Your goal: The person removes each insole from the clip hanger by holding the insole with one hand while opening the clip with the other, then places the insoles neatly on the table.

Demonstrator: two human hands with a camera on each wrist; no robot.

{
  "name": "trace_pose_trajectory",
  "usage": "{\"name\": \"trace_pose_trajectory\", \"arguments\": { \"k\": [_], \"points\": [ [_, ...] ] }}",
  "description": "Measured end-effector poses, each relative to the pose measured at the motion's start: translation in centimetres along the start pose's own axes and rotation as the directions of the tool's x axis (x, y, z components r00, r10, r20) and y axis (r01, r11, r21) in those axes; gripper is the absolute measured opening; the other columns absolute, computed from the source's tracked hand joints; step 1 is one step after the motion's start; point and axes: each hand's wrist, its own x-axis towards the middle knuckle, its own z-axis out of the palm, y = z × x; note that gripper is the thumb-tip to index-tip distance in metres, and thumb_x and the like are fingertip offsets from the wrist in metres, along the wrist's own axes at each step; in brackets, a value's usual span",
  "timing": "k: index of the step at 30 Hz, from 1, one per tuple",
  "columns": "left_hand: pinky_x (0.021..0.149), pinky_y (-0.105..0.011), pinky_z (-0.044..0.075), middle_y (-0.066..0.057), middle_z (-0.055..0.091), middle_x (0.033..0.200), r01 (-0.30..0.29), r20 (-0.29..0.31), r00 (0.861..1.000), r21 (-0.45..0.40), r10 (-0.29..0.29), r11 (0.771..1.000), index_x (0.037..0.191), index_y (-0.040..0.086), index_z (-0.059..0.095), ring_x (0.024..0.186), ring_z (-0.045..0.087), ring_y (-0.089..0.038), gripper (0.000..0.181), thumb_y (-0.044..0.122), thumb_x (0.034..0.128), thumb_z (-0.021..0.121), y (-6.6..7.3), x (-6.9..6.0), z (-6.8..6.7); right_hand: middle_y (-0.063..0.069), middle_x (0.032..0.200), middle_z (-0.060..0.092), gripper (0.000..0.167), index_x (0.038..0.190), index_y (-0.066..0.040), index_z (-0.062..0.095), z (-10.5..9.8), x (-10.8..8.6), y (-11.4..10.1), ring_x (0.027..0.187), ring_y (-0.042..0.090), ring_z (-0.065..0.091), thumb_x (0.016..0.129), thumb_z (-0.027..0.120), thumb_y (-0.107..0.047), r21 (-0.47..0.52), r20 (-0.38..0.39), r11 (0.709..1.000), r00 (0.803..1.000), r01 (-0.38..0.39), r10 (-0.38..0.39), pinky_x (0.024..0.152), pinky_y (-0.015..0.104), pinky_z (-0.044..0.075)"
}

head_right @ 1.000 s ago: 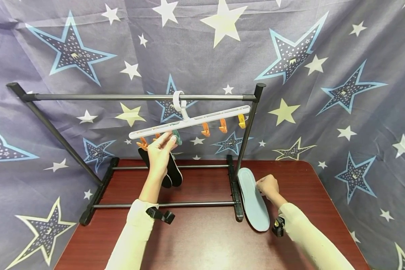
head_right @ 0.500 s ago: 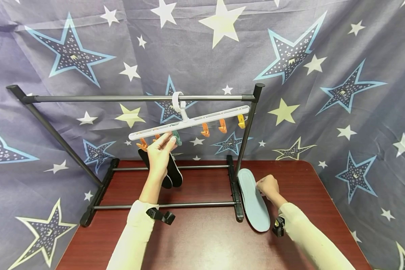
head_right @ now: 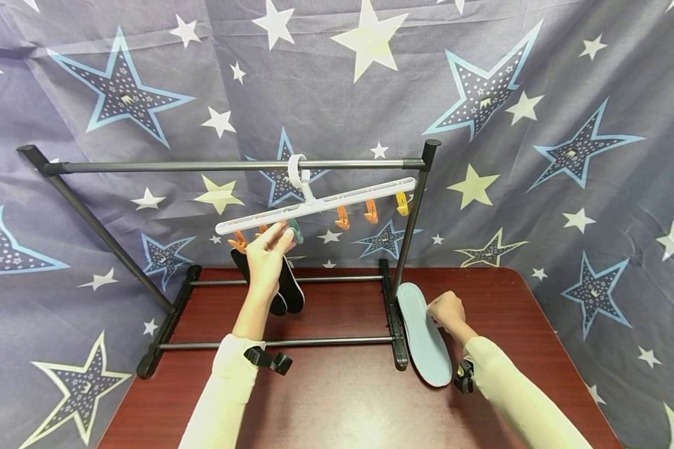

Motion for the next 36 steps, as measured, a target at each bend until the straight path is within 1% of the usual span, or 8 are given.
{"name": "trace_pose_trajectory", "arguments": {
  "k": [6, 11, 15, 20, 23, 30, 36],
  "points": [
    [0.081, -0.019, 0.061, -0.033, 0.067, 0.122, 0.0, 0.005, 1.0, -0.005, 0.0, 1.0, 0.125, -0.012, 0.065, 0.086, 0.071, 0.0, 0.033, -0.005, 0.0935, 0.068, 0.03, 0.0, -0.03, 0.012, 0.07, 0.073, 0.016, 0.087, 0.01, 0.077, 0.05, -0.35, -0.55, 0.061, 0.022, 0.068, 0.079, 0.065, 0.001, -0.04, -0.005, 0.999, 1.0, -0.004, 0.004, 0.056, 0.038, 0.063],
    [0.08, -0.019, 0.061, -0.033, 0.067, 0.121, -0.009, 0.004, 1.0, -0.001, 0.009, 1.0, 0.124, -0.013, 0.066, 0.086, 0.071, 0.0, 0.032, -0.007, 0.0932, 0.067, -0.06, 0.04, -0.03, 0.013, 0.072, 0.074, 0.016, 0.086, 0.008, 0.077, 0.2, -0.45, -0.86, 0.061, 0.021, 0.069, 0.08, 0.065, 0.0, -0.074, -0.003, 0.997, 1.0, -0.016, 0.016, 0.058, 0.038, 0.063],
    [0.08, -0.018, 0.061, -0.034, 0.067, 0.121, -0.017, 0.006, 1.0, 0.001, 0.017, 1.0, 0.124, -0.013, 0.066, 0.086, 0.07, 0.0, 0.031, -0.007, 0.0933, 0.067, -0.13, 0.1, -0.04, 0.013, 0.071, 0.073, 0.015, 0.084, 0.007, 0.077, 0.28, -0.37, -0.87, 0.061, 0.021, 0.069, 0.08, 0.065, 0.0, -0.084, -0.002, 0.996, 1.0, -0.013, 0.013, 0.057, 0.039, 0.063],
    [0.08, -0.019, 0.061, -0.034, 0.067, 0.121, -0.02, 0.013, 1.0, 0.002, 0.02, 1.0, 0.124, -0.013, 0.066, 0.085, 0.071, 0.0, 0.031, -0.006, 0.0937, 0.067, -0.14, 0.1, -0.09, 0.016, 0.072, 0.074, 0.015, 0.082, 0.007, 0.077, 0.35, -0.31, -0.83, 0.06, 0.022, 0.07, 0.08, 0.063, 0.0, -0.091, -0.001, 0.996, 1.0, -0.018, 0.018, 0.058, 0.041, 0.064],
    [0.08, -0.019, 0.061, -0.035, 0.066, 0.121, -0.022, 0.017, 1.0, 0.006, 0.022, 1.0, 0.124, -0.012, 0.066, 0.085, 0.071, 0.0, 0.031, -0.006, 0.0938, 0.067, -0.12, 0.09, -0.13, 0.016, 0.07, 0.073, 0.014, 0.081, 0.007, 0.076, 0.37, -0.29, -0.91, 0.058, 0.021, 0.069, 0.08, 0.063, 0.001, -0.101, -0.001, 0.995, 1.0, -0.022, 0.022, 0.058, 0.041, 0.063],
    [0.079, -0.018, 0.06, -0.034, 0.068, 0.119, -0.034, 0.013, 0.999, 0.022, 0.034, 0.999, 0.124, -0.014, 0.065, 0.084, 0.07, 0.001, 0.031, -0.006, 0.0936, 0.067, -0.14, 0.16, -0.05, 0.014, 0.066, 0.071, 0.013, 0.079, 0.005, 0.076, 0.62, -0.2, -0.92, 0.052, 0.018, 0.066, 0.078, 0.063, 0.001, -0.123, -0.014, 0.991, 0.999, -0.044, 0.042, 0.054, 0.039, 0.062],
    [0.078, -0.017, 0.06, -0.032, 0.069, 0.117, -0.037, 0.008, 0.999, 0.015, 0.037, 0.999, 0.123, -0.014, 0.066, 0.083, 0.07, 0.001, 0.031, -0.005, 0.0933, 0.068, -0.2, 0.13, -0.05, 0.012, 0.061, 0.069, 0.016, 0.076, 0.003, 0.076, 0.73, -0.26, -1.01, 0.048, 0.018, 0.065, 0.075, 0.06, 0.002, -0.145, -0.037, 0.989, 0.999, -0.027, 0.022, 0.049, 0.036, 0.059]
  ]
}}
